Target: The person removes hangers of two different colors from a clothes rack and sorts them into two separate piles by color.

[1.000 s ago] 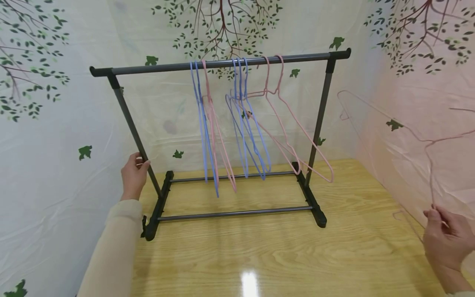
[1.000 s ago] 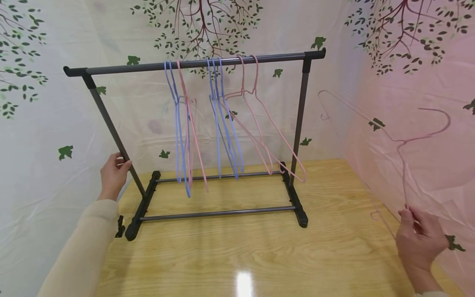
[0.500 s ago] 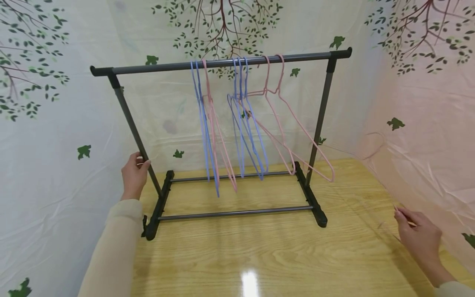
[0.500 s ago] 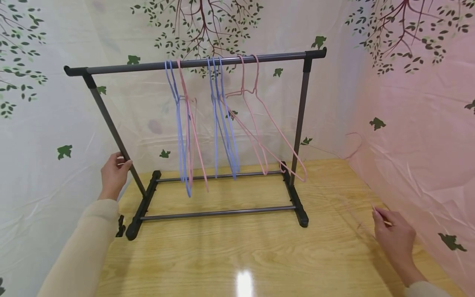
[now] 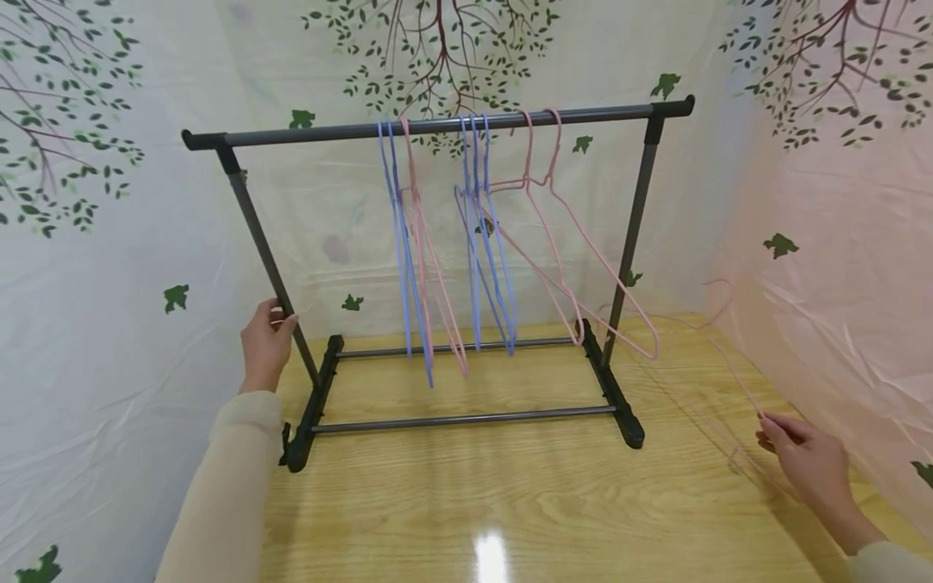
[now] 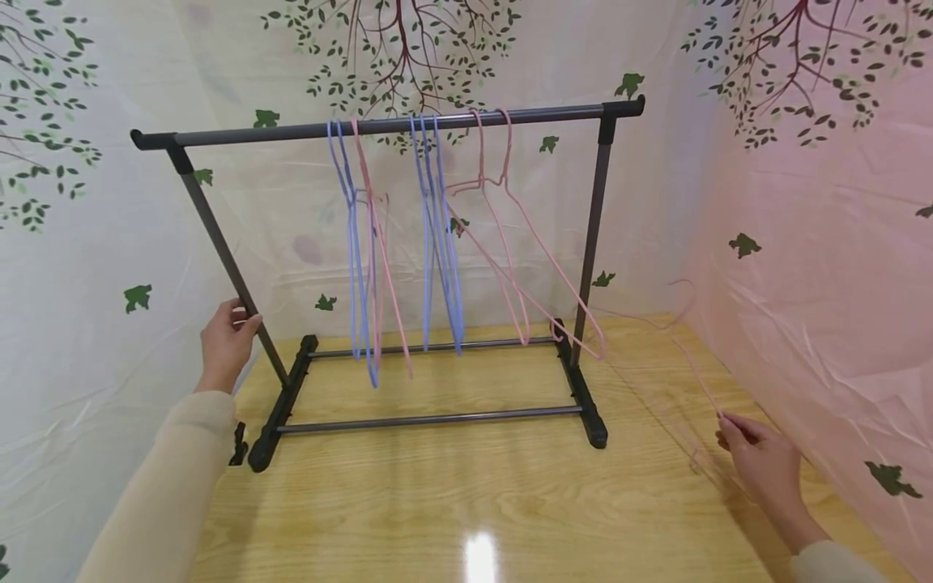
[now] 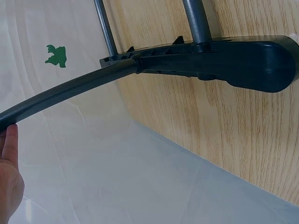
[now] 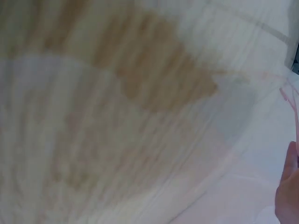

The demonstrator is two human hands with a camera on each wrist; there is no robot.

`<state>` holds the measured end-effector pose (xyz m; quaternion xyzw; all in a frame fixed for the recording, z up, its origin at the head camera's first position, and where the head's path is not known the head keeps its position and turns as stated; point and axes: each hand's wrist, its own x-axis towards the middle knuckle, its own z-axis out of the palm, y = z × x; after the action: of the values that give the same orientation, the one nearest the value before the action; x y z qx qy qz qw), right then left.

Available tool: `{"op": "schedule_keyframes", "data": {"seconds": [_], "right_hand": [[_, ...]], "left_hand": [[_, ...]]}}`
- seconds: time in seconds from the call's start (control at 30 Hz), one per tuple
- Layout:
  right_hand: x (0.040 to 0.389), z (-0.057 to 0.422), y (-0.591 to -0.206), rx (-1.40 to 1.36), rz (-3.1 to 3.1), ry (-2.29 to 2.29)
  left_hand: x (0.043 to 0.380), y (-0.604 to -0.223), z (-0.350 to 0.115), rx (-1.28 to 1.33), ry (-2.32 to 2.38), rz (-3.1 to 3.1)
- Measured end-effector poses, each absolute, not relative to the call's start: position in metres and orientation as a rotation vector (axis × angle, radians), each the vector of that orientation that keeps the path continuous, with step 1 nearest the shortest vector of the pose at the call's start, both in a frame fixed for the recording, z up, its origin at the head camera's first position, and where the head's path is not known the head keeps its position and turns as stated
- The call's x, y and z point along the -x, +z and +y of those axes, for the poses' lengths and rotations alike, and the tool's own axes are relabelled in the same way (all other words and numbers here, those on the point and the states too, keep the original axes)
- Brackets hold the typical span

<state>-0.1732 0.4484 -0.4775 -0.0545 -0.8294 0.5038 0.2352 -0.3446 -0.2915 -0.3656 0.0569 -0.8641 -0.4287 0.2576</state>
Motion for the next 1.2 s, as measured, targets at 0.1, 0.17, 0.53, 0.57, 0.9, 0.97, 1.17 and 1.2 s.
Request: {"op": "schedule_keyframes", "data": {"seconds": [0.1,0.17,0.53,0.57,0.9,0.97,1.17,1.2], "right_hand": [[0.175,0.452,-0.477,0.206,-2.356,1.361],[0.177,0.456,-0.476,0.251,-2.477,1.213],[0.195,0.476,-0.486,0.226,-2.842,0.604],[0.195,0.476,-0.486,0.236,-2.850,0.604],[0.203,0.465,-0.471,0.241,-2.755,0.653],[0.206,0.461,-0.466,0.234,-2.719,0.683],[0.219,0.438,-0.436,0.255,-2.613,0.779],[0.222,0.431,-0.429,0.257,-2.592,0.792]], "left_hand": [[0.345,-0.366,-0.292,-0.151,-1.171,-2.349],[0.346,-0.366,-0.292,-0.149,-1.176,-2.350],[0.347,-0.367,-0.293,-0.142,-1.189,-2.332],[0.347,-0.367,-0.293,-0.141,-1.188,-2.330],[0.347,-0.367,-0.291,-0.143,-1.168,-2.325],[0.347,-0.367,-0.291,-0.142,-1.167,-2.324],[0.347,-0.368,-0.293,-0.134,-1.181,-2.329],[0.347,-0.368,-0.293,-0.136,-1.183,-2.331]]}}
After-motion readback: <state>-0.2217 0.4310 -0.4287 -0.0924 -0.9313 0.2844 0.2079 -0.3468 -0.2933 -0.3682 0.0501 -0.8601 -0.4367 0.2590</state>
